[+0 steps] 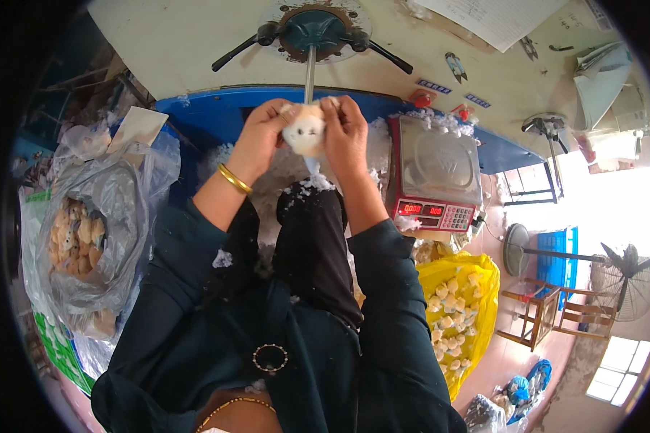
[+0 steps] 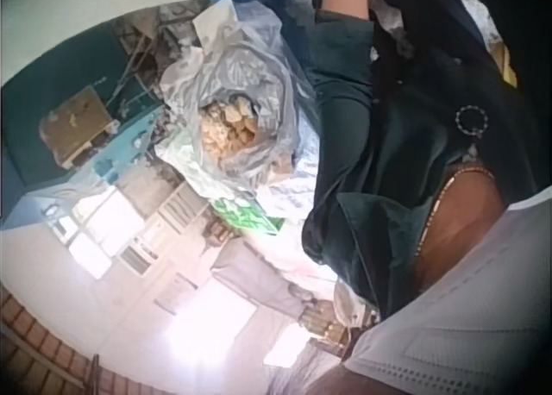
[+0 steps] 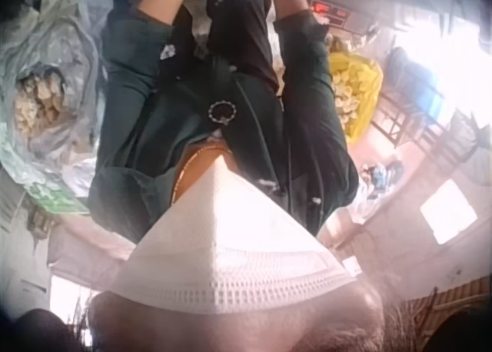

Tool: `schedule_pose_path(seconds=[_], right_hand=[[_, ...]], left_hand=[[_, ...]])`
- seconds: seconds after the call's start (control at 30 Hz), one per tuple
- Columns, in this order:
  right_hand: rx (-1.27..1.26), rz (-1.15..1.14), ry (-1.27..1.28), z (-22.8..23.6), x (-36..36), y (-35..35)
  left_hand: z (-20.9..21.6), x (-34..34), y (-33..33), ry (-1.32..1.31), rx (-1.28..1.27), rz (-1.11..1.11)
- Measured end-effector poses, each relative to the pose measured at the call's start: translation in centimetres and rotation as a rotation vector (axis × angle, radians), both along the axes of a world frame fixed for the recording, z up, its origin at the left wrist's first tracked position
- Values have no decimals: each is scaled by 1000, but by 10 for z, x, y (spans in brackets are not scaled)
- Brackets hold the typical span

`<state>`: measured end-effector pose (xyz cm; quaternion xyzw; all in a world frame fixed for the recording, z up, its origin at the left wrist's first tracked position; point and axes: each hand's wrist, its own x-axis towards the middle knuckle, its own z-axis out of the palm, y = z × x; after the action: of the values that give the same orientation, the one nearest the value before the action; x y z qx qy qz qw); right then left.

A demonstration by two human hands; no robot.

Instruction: The person repeatedly stuffs small plush toys with white filling material by hand. They pick up each toy, insert filling, and place it into a plastic bag, continuing the process for multiple units.

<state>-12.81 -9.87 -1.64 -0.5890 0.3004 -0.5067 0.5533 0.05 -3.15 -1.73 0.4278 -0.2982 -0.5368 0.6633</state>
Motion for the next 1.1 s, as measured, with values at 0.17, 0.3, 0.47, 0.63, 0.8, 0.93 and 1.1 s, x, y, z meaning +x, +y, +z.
schedule_pose_path(seconds=[0.17,0.3,0.47,0.63,0.8,0.93,1.1], right_hand=[[63,0,-1,2,-10,5],[171,-7,-25,18,-7,31],[147,-34,-219,15,2,42],[88,-59,-135,3,-14,16],[18,-33,-92,3,-13,6],[25,19,-81,2,-18,32],[-39,-48,-156,-8,-16,11]], left_hand=[[0,-8,3,-52,2,88],[-10,12,-4,-73,-164,116],[-11,21,-2,-172,-194,115],[-2,-11,15,-282,-201,251],[-11,-20,11,-309,-250,352],[-18,3,6,-275,-266,298],[3,-12,23,-592,-244,333]])
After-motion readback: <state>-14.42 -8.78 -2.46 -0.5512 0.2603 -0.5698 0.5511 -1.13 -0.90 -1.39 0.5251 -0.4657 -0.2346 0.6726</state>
